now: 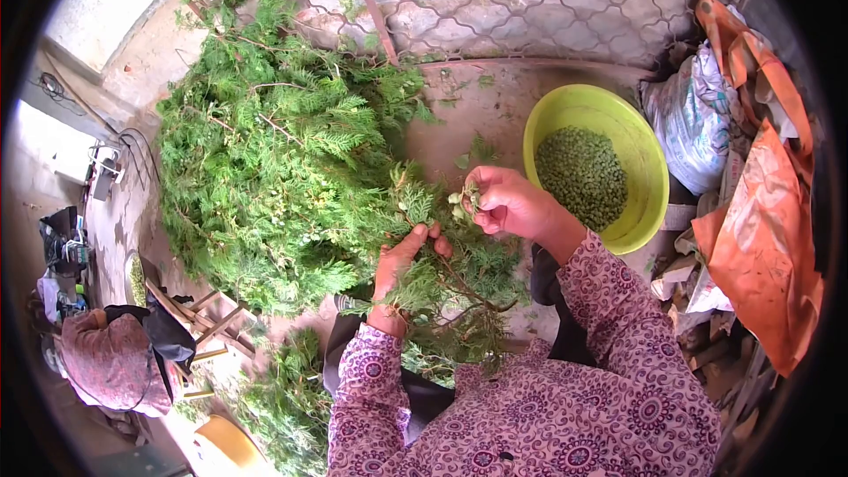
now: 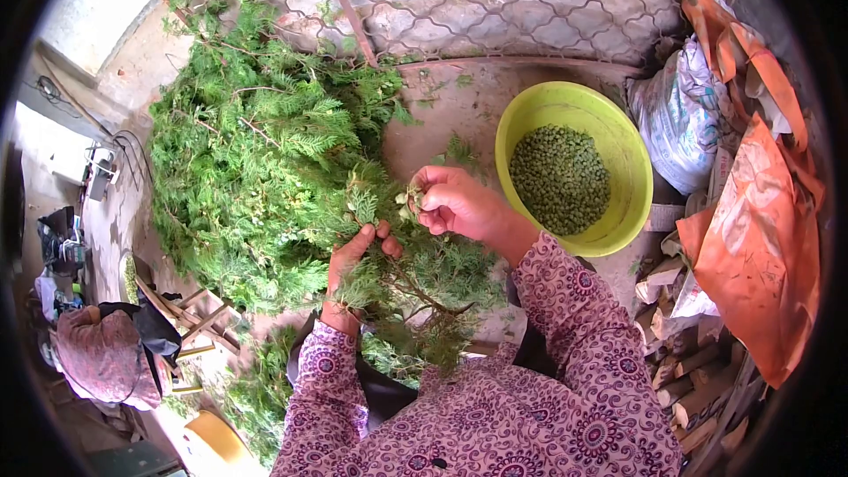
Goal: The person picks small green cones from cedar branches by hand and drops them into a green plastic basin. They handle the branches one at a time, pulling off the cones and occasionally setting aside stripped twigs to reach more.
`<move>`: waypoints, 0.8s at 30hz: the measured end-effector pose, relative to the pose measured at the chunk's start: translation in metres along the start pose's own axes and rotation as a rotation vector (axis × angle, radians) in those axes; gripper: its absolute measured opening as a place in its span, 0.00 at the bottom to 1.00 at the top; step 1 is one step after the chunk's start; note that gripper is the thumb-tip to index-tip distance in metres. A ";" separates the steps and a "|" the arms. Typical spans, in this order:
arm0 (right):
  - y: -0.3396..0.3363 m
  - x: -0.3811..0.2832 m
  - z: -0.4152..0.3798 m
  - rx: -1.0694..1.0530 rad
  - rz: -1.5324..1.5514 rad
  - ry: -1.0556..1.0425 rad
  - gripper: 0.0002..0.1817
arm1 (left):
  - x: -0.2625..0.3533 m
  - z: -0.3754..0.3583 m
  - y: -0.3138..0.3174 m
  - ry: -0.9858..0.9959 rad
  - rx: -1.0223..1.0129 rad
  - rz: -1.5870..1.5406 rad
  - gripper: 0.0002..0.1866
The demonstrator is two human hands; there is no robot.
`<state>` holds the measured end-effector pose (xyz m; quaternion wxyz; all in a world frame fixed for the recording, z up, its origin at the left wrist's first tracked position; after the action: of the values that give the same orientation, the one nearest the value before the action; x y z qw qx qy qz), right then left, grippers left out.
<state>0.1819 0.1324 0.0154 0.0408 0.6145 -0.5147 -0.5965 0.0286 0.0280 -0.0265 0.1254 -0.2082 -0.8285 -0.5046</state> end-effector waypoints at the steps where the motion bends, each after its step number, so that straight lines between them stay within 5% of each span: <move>1: -0.005 0.003 0.001 -0.045 0.038 0.020 0.09 | 0.002 -0.002 0.003 -0.034 -0.054 -0.017 0.08; 6: 0.000 0.005 -0.003 -0.213 0.082 0.083 0.08 | 0.002 -0.004 0.009 -0.065 -0.043 -0.049 0.09; 10: 0.004 0.003 -0.007 -0.292 0.097 0.080 0.06 | 0.001 -0.001 0.006 0.093 0.063 0.139 0.10; 20: 0.002 0.027 0.003 -0.171 -0.161 0.163 0.05 | -0.002 0.004 0.011 0.327 0.028 0.507 0.16; 24: 0.005 0.026 0.004 -0.132 -0.217 0.197 0.06 | 0.000 0.004 0.011 0.216 -0.007 0.469 0.20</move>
<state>0.1697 0.1141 -0.0001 0.0665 0.7182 -0.3985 -0.5665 0.0340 0.0357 -0.0198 0.3261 -0.3397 -0.7376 -0.4839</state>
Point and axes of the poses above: each hand's wrist, its own z-axis towards the middle knuckle, its own y-axis out of the palm, x = y × z, the point moved 2 cm from there along z, towards the middle knuckle
